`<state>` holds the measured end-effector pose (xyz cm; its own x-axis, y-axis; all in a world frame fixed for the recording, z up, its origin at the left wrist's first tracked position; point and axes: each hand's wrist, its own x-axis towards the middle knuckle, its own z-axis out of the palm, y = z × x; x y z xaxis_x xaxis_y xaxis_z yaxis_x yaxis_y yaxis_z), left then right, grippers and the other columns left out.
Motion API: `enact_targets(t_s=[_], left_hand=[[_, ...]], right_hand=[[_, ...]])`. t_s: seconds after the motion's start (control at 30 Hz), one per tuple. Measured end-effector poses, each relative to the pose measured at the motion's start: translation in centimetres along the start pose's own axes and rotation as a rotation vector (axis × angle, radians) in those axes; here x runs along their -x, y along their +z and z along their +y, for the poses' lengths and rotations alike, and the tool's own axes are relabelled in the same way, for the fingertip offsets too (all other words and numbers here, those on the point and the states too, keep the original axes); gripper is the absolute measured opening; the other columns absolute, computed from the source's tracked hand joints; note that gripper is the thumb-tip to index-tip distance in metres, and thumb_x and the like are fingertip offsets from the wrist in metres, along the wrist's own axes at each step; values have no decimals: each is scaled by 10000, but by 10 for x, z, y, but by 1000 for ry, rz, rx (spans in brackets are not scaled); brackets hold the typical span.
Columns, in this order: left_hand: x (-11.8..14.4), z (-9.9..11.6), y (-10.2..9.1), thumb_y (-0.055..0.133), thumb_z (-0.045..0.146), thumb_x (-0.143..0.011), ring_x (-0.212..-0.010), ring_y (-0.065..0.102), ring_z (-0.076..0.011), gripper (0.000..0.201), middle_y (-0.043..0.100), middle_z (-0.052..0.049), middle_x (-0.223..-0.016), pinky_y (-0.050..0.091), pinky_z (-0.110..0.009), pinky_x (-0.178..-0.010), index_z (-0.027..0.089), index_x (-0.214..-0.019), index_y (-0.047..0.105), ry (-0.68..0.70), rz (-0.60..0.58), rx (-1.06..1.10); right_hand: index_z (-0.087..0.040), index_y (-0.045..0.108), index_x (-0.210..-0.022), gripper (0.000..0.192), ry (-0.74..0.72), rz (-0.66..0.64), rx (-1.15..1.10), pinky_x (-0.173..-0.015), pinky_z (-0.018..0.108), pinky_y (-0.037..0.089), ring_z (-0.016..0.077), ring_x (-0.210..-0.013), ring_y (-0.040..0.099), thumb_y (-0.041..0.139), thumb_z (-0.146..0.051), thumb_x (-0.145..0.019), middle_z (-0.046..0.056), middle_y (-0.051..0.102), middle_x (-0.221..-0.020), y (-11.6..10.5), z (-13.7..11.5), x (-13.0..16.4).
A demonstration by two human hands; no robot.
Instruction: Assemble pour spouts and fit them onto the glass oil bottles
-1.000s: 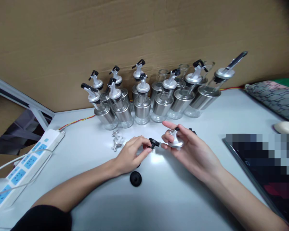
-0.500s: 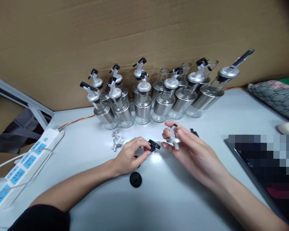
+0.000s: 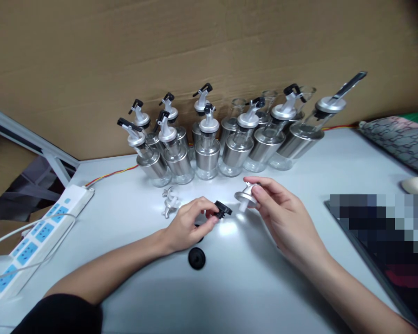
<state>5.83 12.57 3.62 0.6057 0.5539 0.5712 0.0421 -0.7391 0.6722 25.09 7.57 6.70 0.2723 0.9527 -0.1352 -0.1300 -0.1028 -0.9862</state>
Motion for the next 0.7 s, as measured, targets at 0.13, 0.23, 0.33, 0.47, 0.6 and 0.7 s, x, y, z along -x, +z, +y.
enact_targets(t_s=[0.13,0.23,0.33,0.47,0.6,0.7], left_hand=[[0,0,0,516,122,-878,-704,541,-112,133,563,-18,-796,481,-222,-643,185,-992,497,40,-6,-4],[0,0,0,517,128,-882,-712,542,-117,121,564,-23,-794,477,-225,-639,183,-989,499,64,-8,-13],[0,1,0,518,129,-883,-691,532,-114,120,554,-15,-772,460,-219,-620,180,-989,496,81,-3,-34],[0,1,0,513,141,-893,-672,522,-112,110,558,-11,-758,442,-222,-613,178,-995,498,93,-8,-75],[1,2,-1,512,139,-888,-666,517,-118,109,565,-11,-749,431,-232,-618,176,-988,494,85,8,-115],[1,2,-1,510,134,-883,-663,519,-118,111,570,-12,-755,429,-235,-621,175,-985,494,73,10,-119]], right_hand=[[-228,625,-935,192,-129,-2,103,-665,275,454,145,-682,573,648,-365,-803,-8,602,-698,5,-4,2],[-223,622,-916,165,-162,-31,173,-634,270,463,144,-659,571,643,-339,-801,-4,594,-692,7,-6,3],[-221,621,-905,165,-154,-91,182,-627,270,463,143,-648,574,642,-344,-797,-7,589,-688,6,-5,3],[-218,620,-911,187,-126,-123,172,-624,276,455,148,-643,579,642,-361,-792,-5,603,-683,5,-5,3],[-218,611,-905,192,-96,-135,164,-617,278,442,153,-643,578,644,-363,-785,-4,610,-672,4,-8,4],[-223,597,-906,190,-82,-157,157,-587,270,417,145,-599,545,631,-366,-786,-25,572,-607,4,-9,3]])
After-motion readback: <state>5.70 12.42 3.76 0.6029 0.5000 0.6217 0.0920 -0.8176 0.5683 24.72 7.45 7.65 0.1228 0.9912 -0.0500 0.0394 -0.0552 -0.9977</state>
